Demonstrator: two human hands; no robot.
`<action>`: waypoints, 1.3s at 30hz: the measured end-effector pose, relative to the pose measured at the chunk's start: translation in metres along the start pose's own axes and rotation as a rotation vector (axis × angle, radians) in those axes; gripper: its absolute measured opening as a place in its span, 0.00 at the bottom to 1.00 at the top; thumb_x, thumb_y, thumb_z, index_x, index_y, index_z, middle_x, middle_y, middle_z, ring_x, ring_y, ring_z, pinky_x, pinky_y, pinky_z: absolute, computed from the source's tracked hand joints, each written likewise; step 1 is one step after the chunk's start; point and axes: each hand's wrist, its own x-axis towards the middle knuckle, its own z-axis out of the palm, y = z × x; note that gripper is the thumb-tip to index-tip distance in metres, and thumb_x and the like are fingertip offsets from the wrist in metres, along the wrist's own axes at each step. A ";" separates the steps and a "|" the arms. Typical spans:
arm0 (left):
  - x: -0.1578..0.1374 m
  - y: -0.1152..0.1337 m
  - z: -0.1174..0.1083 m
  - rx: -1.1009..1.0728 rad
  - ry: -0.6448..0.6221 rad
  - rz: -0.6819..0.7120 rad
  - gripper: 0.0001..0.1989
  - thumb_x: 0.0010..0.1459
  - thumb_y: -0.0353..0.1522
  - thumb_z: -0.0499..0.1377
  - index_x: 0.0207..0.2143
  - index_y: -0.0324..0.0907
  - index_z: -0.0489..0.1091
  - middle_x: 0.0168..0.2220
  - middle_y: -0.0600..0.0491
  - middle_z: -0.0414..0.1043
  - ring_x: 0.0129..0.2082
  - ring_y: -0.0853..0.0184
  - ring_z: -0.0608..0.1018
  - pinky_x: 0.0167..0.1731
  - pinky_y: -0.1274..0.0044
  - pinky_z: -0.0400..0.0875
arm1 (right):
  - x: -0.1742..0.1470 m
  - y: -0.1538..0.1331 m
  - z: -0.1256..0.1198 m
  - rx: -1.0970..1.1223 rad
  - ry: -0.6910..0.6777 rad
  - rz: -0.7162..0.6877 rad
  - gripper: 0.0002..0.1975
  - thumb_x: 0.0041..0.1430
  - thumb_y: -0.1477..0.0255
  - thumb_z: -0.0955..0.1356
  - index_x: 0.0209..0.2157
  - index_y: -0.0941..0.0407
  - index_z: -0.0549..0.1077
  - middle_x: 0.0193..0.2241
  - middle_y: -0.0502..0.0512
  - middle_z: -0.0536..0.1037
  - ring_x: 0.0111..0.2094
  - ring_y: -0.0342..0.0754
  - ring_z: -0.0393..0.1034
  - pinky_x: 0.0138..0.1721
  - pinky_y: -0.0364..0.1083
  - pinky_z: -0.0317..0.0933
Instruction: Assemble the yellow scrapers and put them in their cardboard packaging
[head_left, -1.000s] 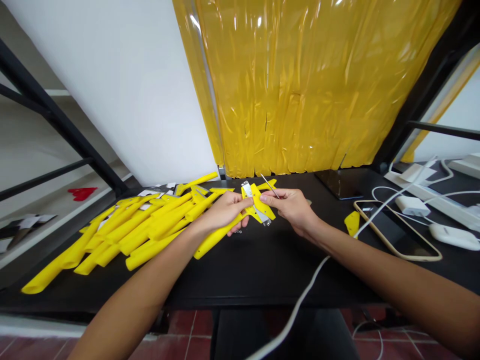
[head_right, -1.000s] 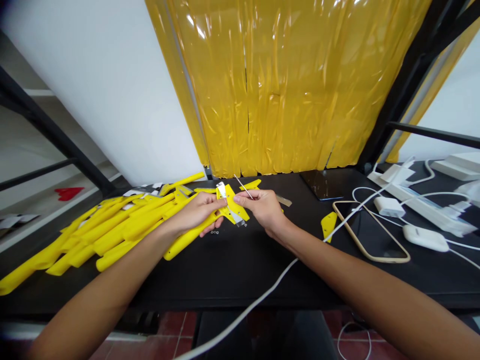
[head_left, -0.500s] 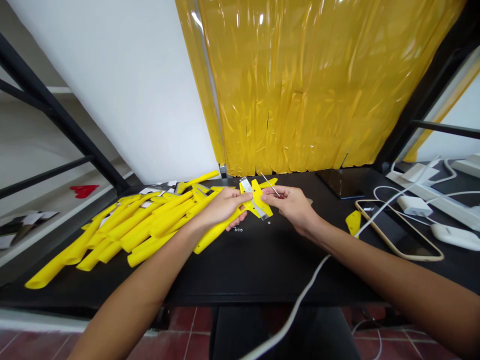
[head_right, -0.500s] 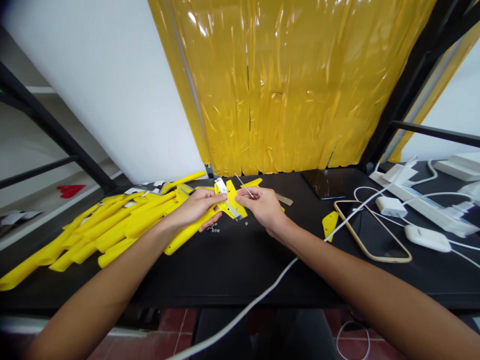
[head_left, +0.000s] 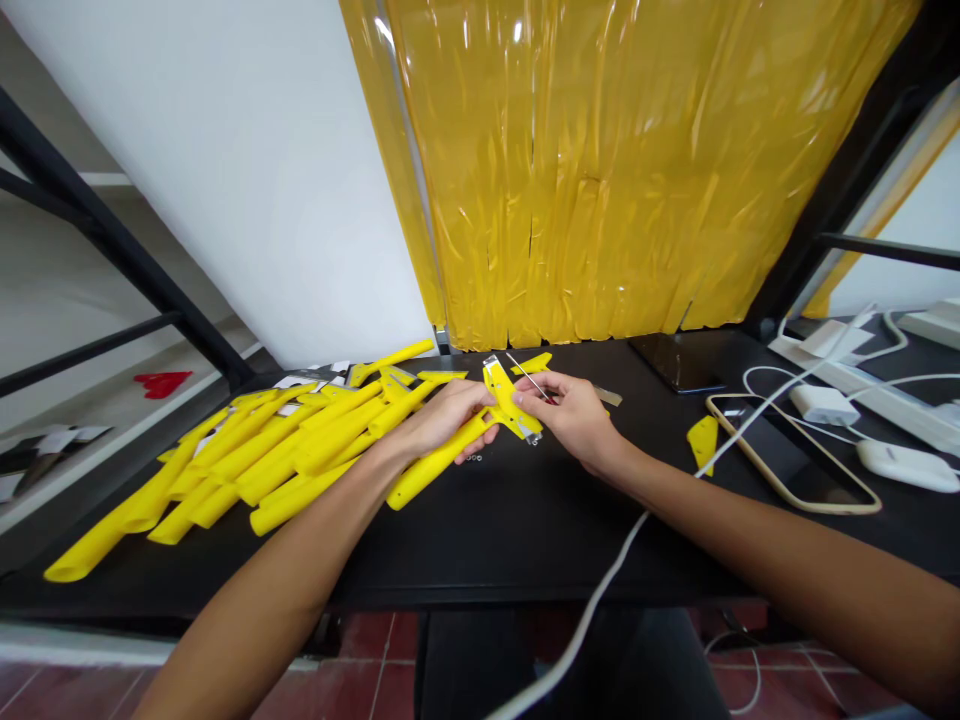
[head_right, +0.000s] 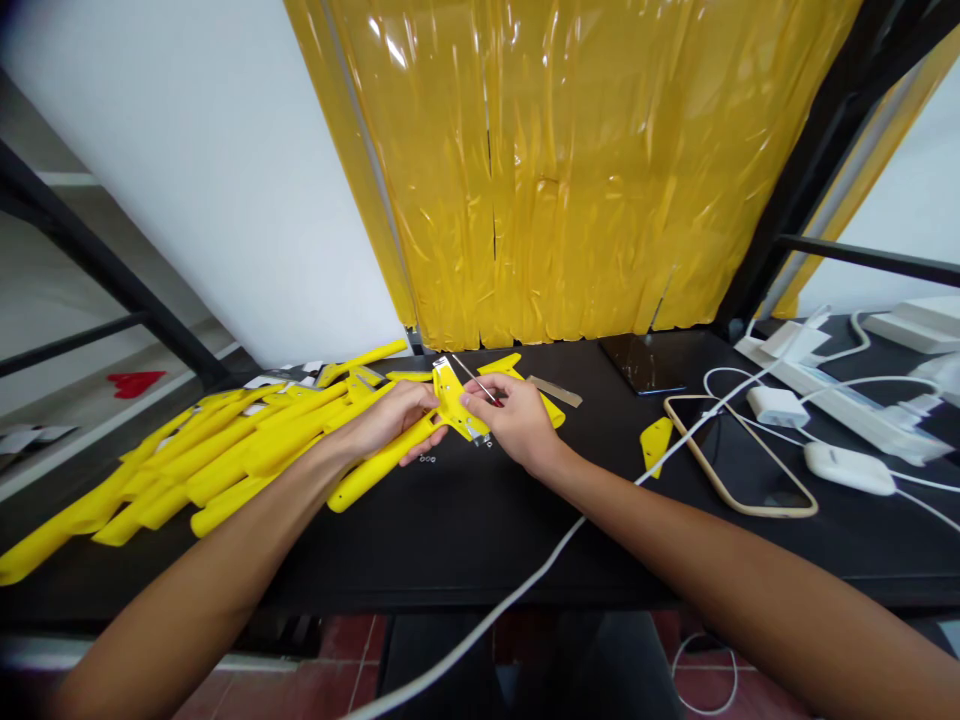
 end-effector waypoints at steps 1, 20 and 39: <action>0.000 0.000 0.000 -0.003 -0.014 0.005 0.15 0.62 0.35 0.51 0.25 0.38 0.69 0.19 0.51 0.70 0.12 0.72 0.68 0.11 0.79 0.61 | 0.000 0.000 0.000 -0.007 0.003 -0.006 0.17 0.49 0.60 0.76 0.37 0.57 0.78 0.33 0.55 0.78 0.34 0.48 0.72 0.39 0.48 0.66; -0.003 0.007 0.005 0.161 -0.028 -0.031 0.18 0.66 0.44 0.55 0.32 0.39 0.67 0.24 0.54 0.71 0.14 0.77 0.67 0.15 0.81 0.60 | -0.003 -0.008 0.002 0.121 -0.133 0.135 0.21 0.46 0.57 0.77 0.36 0.57 0.77 0.32 0.52 0.76 0.29 0.42 0.65 0.28 0.43 0.58; -0.003 0.007 0.006 0.095 -0.062 -0.016 0.18 0.62 0.46 0.60 0.31 0.41 0.63 0.21 0.57 0.66 0.14 0.76 0.66 0.13 0.81 0.60 | -0.006 0.003 0.005 0.060 -0.068 0.062 0.23 0.53 0.49 0.71 0.27 0.56 0.71 0.21 0.49 0.69 0.22 0.42 0.57 0.23 0.44 0.51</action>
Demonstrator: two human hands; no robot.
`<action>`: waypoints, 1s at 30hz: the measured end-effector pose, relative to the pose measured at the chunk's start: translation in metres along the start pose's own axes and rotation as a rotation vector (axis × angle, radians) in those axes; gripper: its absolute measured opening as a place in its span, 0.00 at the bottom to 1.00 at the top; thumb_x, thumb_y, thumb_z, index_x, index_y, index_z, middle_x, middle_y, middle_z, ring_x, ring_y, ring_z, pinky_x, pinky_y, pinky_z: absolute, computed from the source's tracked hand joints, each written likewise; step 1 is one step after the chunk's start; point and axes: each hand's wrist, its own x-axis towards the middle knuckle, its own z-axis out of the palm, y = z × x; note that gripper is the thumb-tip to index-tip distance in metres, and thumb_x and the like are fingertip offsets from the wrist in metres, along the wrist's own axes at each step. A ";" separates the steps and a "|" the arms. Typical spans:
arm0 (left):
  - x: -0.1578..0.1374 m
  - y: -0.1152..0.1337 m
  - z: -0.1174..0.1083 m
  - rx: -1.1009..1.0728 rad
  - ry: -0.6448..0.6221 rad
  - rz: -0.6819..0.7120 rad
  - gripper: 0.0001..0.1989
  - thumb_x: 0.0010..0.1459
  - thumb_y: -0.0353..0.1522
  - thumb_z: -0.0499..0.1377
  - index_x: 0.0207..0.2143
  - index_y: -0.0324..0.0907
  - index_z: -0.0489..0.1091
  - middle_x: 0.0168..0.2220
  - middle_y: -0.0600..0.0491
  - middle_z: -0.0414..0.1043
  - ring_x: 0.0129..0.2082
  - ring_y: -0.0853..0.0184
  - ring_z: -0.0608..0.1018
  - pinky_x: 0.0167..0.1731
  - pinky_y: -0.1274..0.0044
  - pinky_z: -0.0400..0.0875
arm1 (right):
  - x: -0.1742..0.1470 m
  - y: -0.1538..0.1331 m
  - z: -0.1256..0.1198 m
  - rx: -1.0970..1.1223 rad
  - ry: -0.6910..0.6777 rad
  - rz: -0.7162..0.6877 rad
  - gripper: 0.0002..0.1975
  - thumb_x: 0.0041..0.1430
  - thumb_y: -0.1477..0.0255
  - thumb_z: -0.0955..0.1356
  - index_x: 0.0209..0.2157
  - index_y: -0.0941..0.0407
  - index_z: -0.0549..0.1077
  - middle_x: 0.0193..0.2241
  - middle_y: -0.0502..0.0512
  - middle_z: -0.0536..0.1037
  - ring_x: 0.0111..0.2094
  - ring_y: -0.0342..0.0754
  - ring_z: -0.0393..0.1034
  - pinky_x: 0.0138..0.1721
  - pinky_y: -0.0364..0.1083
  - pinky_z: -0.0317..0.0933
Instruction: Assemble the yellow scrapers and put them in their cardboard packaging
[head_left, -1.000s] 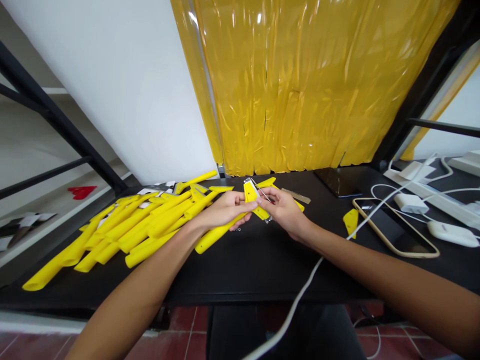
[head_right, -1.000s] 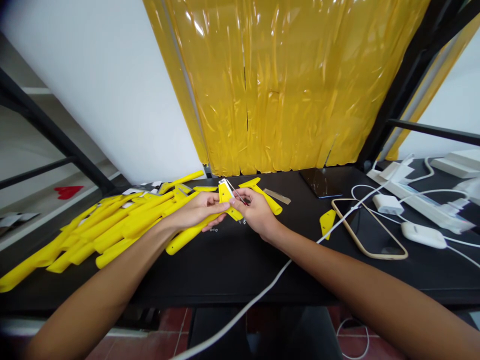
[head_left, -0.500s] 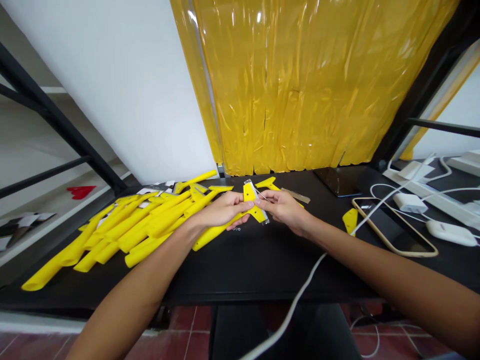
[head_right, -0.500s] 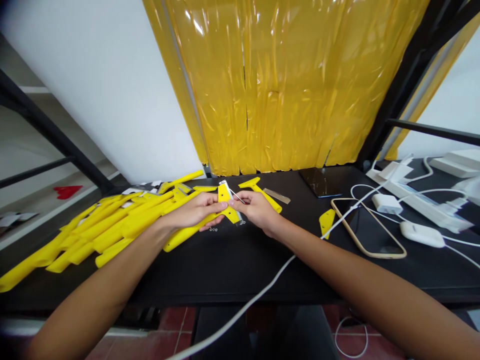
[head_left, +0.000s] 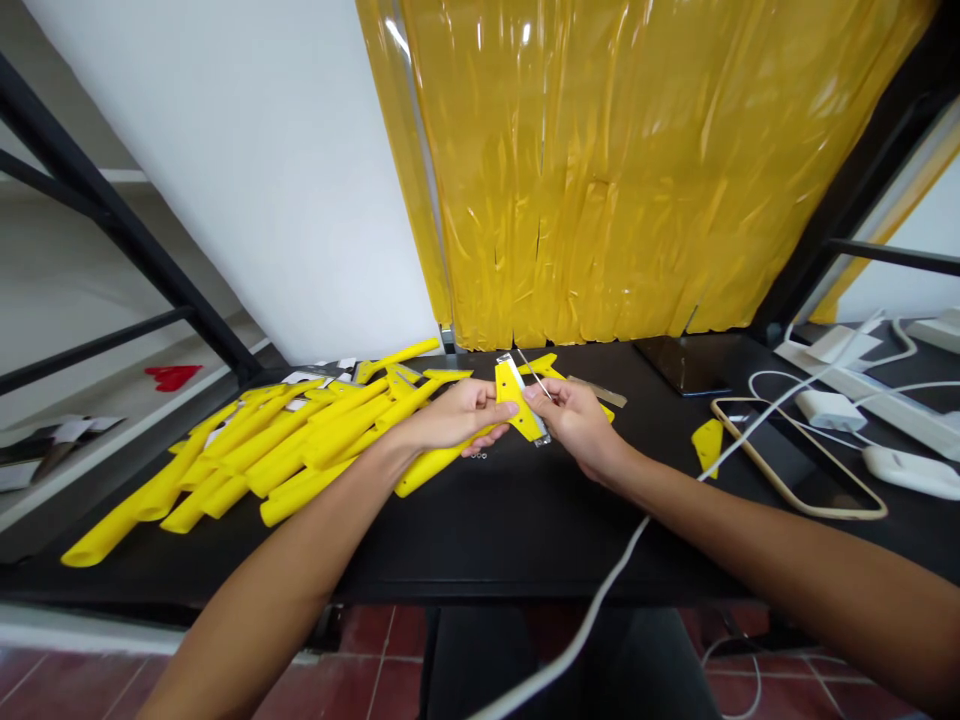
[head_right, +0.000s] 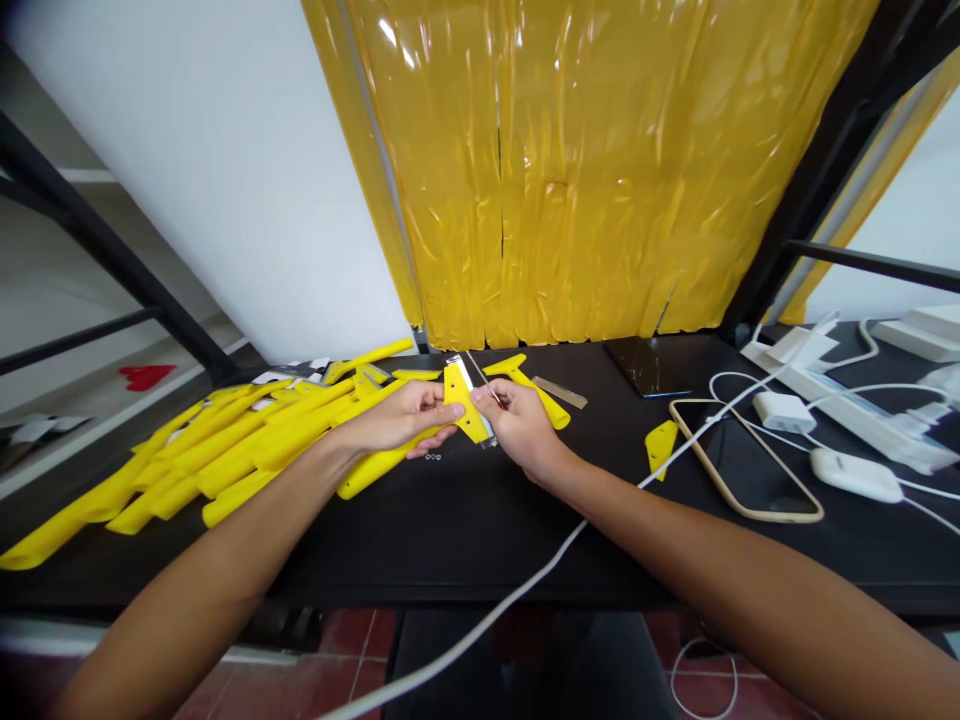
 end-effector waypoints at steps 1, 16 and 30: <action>0.000 -0.001 0.000 0.008 -0.001 0.002 0.18 0.62 0.45 0.60 0.31 0.41 0.63 0.21 0.57 0.66 0.14 0.76 0.66 0.13 0.81 0.60 | 0.001 -0.001 -0.002 -0.023 -0.013 -0.018 0.22 0.54 0.49 0.71 0.27 0.56 0.72 0.22 0.49 0.70 0.23 0.42 0.58 0.24 0.44 0.52; 0.009 -0.020 -0.042 0.033 0.377 -0.079 0.14 0.66 0.32 0.54 0.25 0.40 0.63 0.19 0.55 0.66 0.11 0.75 0.65 0.11 0.81 0.56 | 0.011 -0.007 -0.028 -0.899 -0.646 -0.456 0.11 0.64 0.64 0.69 0.44 0.50 0.82 0.35 0.52 0.82 0.34 0.46 0.74 0.35 0.43 0.58; 0.004 -0.014 -0.043 0.026 0.386 -0.082 0.20 0.66 0.35 0.56 0.20 0.40 0.63 0.15 0.53 0.65 0.11 0.75 0.64 0.14 0.79 0.56 | 0.044 0.003 0.035 -1.119 -0.629 -0.453 0.09 0.61 0.61 0.70 0.40 0.47 0.82 0.38 0.52 0.81 0.37 0.48 0.73 0.31 0.44 0.54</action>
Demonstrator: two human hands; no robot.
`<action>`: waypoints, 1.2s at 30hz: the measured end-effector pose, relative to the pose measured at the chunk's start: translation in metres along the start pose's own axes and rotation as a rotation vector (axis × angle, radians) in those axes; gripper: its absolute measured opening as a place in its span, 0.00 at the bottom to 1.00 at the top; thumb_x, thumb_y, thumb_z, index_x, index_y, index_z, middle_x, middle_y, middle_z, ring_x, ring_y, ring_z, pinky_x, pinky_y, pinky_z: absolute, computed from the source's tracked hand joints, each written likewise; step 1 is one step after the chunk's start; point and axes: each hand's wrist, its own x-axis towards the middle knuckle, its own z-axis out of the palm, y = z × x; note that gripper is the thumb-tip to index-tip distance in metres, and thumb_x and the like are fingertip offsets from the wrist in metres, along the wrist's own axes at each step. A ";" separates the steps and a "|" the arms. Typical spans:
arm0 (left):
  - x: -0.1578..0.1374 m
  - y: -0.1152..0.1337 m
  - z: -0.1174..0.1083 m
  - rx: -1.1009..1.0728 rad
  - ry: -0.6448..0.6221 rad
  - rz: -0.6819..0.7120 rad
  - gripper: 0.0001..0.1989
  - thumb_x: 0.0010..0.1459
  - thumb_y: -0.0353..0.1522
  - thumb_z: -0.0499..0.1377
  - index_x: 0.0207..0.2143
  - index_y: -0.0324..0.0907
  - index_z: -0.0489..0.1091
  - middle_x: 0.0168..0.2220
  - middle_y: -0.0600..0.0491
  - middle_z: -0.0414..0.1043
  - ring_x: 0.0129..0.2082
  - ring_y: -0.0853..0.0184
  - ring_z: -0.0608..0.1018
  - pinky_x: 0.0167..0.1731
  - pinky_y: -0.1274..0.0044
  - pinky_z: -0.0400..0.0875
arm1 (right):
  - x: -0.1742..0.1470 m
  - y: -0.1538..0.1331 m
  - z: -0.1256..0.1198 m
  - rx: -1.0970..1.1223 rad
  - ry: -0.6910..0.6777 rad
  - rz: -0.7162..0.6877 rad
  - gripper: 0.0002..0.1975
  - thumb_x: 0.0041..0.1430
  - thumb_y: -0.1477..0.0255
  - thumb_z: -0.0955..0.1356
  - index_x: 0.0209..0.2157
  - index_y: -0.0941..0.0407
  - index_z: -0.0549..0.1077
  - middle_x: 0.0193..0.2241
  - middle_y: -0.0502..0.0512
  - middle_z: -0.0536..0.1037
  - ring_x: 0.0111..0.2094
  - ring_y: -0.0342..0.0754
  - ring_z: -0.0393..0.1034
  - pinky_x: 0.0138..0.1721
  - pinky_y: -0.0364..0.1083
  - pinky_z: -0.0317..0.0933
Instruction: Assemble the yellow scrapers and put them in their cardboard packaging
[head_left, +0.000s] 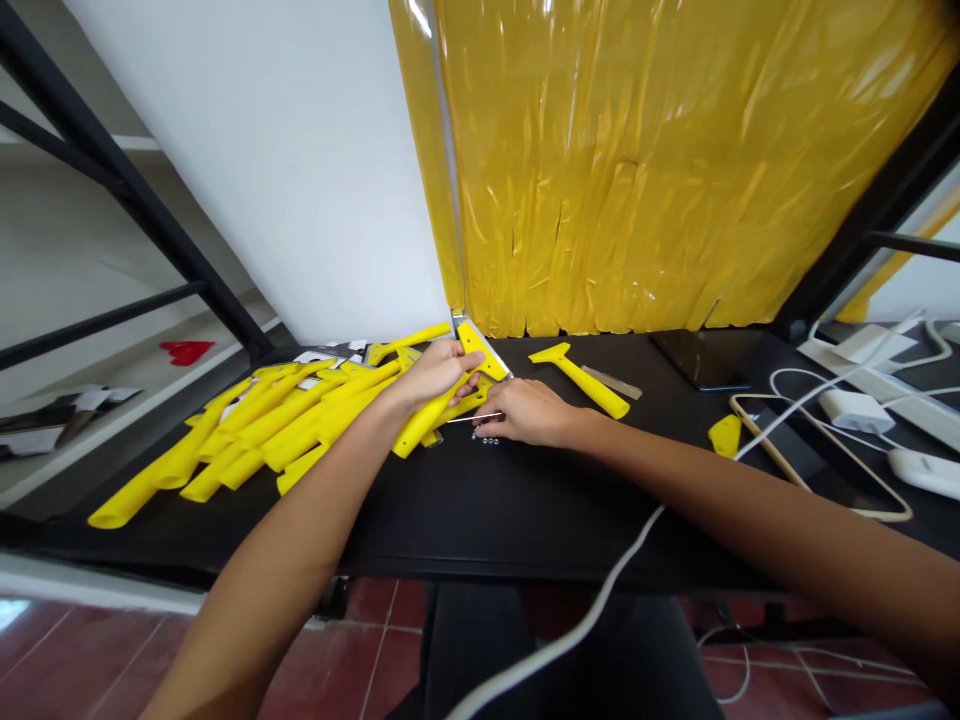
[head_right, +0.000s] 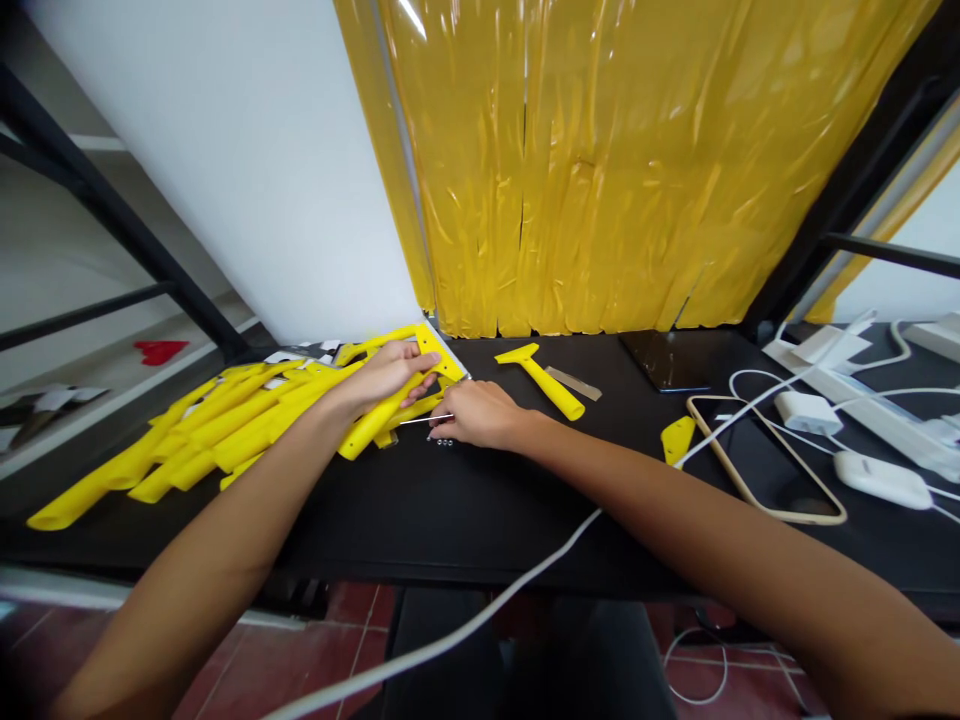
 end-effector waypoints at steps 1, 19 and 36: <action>0.000 -0.001 0.000 0.003 -0.003 0.004 0.20 0.66 0.35 0.56 0.20 0.40 0.64 0.15 0.53 0.65 0.11 0.75 0.64 0.14 0.78 0.56 | 0.000 -0.001 0.001 0.009 0.003 0.005 0.08 0.61 0.63 0.71 0.39 0.48 0.82 0.38 0.52 0.81 0.37 0.48 0.72 0.31 0.44 0.54; 0.005 -0.009 0.000 -0.042 -0.084 0.023 0.17 0.65 0.35 0.56 0.22 0.40 0.64 0.17 0.54 0.66 0.10 0.75 0.64 0.13 0.78 0.58 | -0.009 -0.003 0.003 0.284 0.022 0.156 0.03 0.55 0.71 0.71 0.31 0.55 0.79 0.29 0.49 0.80 0.29 0.42 0.70 0.32 0.41 0.56; 0.006 -0.012 0.001 -0.040 -0.080 0.011 0.14 0.64 0.37 0.57 0.25 0.41 0.65 0.20 0.54 0.67 0.12 0.75 0.64 0.12 0.80 0.57 | -0.073 0.048 -0.041 0.322 -0.074 0.091 0.07 0.57 0.66 0.72 0.35 0.53 0.83 0.32 0.51 0.82 0.33 0.46 0.74 0.37 0.44 0.60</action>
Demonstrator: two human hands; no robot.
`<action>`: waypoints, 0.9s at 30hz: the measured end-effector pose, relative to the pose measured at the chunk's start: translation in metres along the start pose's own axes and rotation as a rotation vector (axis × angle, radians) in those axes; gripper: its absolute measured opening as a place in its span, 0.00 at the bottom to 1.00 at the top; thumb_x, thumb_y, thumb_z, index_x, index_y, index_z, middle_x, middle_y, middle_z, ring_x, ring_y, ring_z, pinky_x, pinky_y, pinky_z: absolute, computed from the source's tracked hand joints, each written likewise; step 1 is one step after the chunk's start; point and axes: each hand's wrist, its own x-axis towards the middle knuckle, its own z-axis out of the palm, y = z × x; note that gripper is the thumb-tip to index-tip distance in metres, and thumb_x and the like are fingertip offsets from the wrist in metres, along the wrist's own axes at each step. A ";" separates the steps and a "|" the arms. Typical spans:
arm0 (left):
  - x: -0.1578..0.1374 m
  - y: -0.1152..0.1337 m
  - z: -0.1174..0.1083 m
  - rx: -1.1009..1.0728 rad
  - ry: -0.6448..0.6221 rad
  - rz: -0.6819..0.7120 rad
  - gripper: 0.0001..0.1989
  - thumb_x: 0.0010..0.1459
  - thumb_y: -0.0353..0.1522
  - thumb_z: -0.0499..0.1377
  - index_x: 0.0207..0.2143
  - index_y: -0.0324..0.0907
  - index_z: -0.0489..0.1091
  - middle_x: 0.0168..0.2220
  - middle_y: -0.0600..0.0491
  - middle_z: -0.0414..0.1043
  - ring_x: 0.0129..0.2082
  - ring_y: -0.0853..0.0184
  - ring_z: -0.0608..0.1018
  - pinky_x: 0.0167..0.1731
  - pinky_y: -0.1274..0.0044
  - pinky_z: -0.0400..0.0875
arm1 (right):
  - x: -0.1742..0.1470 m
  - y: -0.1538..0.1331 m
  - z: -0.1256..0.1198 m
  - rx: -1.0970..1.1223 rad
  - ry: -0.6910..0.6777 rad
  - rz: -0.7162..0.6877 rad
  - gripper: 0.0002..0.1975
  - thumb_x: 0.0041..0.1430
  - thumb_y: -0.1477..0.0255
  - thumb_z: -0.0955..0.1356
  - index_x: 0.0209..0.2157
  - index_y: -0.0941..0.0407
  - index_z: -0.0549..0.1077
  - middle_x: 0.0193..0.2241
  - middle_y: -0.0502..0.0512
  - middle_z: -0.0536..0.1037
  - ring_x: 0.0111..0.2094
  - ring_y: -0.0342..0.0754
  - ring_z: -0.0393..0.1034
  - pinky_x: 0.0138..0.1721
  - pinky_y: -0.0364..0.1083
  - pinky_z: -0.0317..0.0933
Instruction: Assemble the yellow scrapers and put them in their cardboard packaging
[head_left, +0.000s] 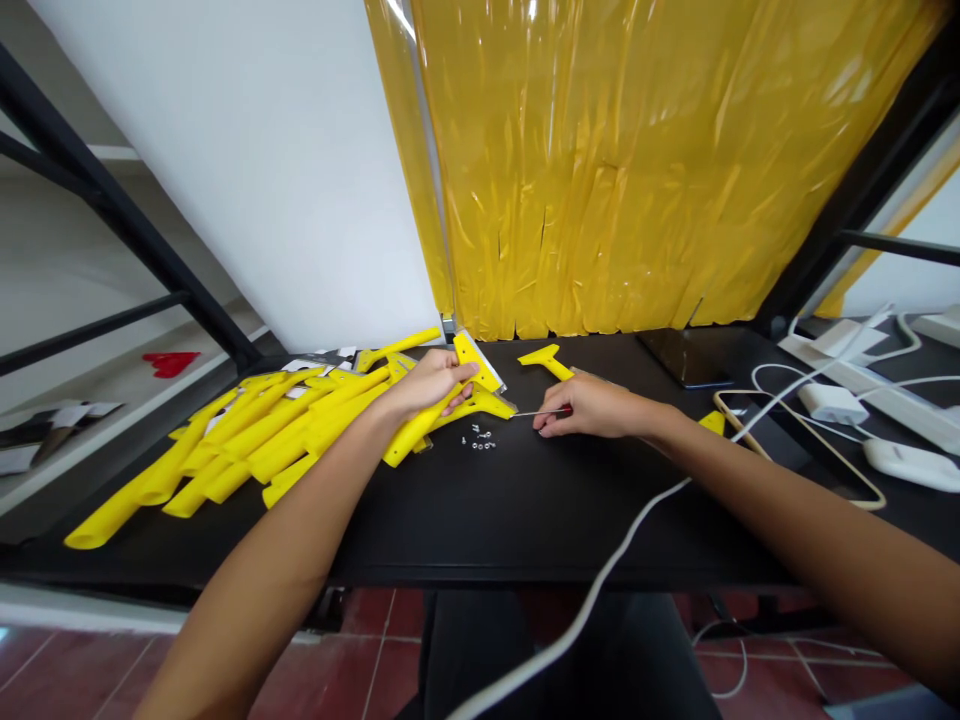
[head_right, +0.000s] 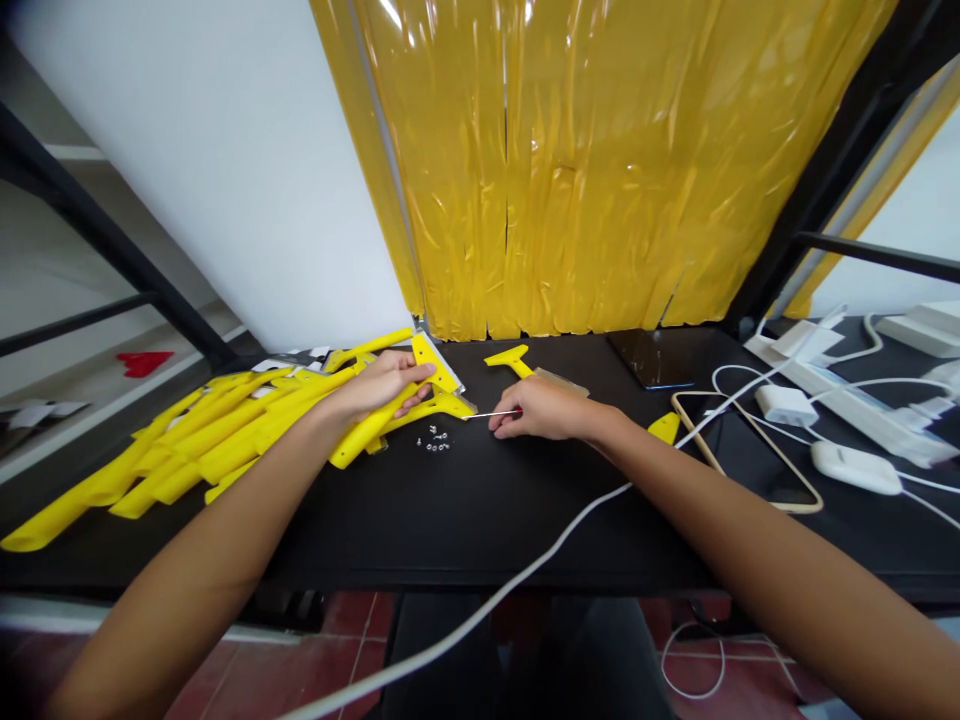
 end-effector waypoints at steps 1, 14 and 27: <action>-0.001 0.001 0.001 0.006 -0.013 0.003 0.15 0.64 0.37 0.57 0.25 0.41 0.64 0.19 0.54 0.66 0.12 0.75 0.64 0.12 0.80 0.57 | 0.001 -0.001 0.002 -0.007 0.005 0.001 0.06 0.58 0.67 0.72 0.34 0.53 0.83 0.32 0.51 0.81 0.33 0.46 0.73 0.37 0.44 0.60; -0.012 0.013 0.025 0.142 -0.153 0.105 0.17 0.65 0.41 0.57 0.26 0.40 0.65 0.17 0.55 0.67 0.12 0.74 0.66 0.13 0.81 0.60 | 0.009 -0.024 0.014 0.293 0.602 0.070 0.12 0.59 0.62 0.70 0.34 0.56 0.79 0.28 0.50 0.77 0.26 0.42 0.64 0.30 0.43 0.57; -0.024 0.018 0.057 0.261 -0.106 0.154 0.18 0.66 0.43 0.54 0.28 0.41 0.64 0.19 0.56 0.66 0.13 0.73 0.68 0.13 0.81 0.58 | 0.009 -0.039 0.024 0.129 0.797 -0.072 0.09 0.63 0.65 0.69 0.38 0.53 0.82 0.32 0.53 0.76 0.30 0.46 0.67 0.31 0.46 0.59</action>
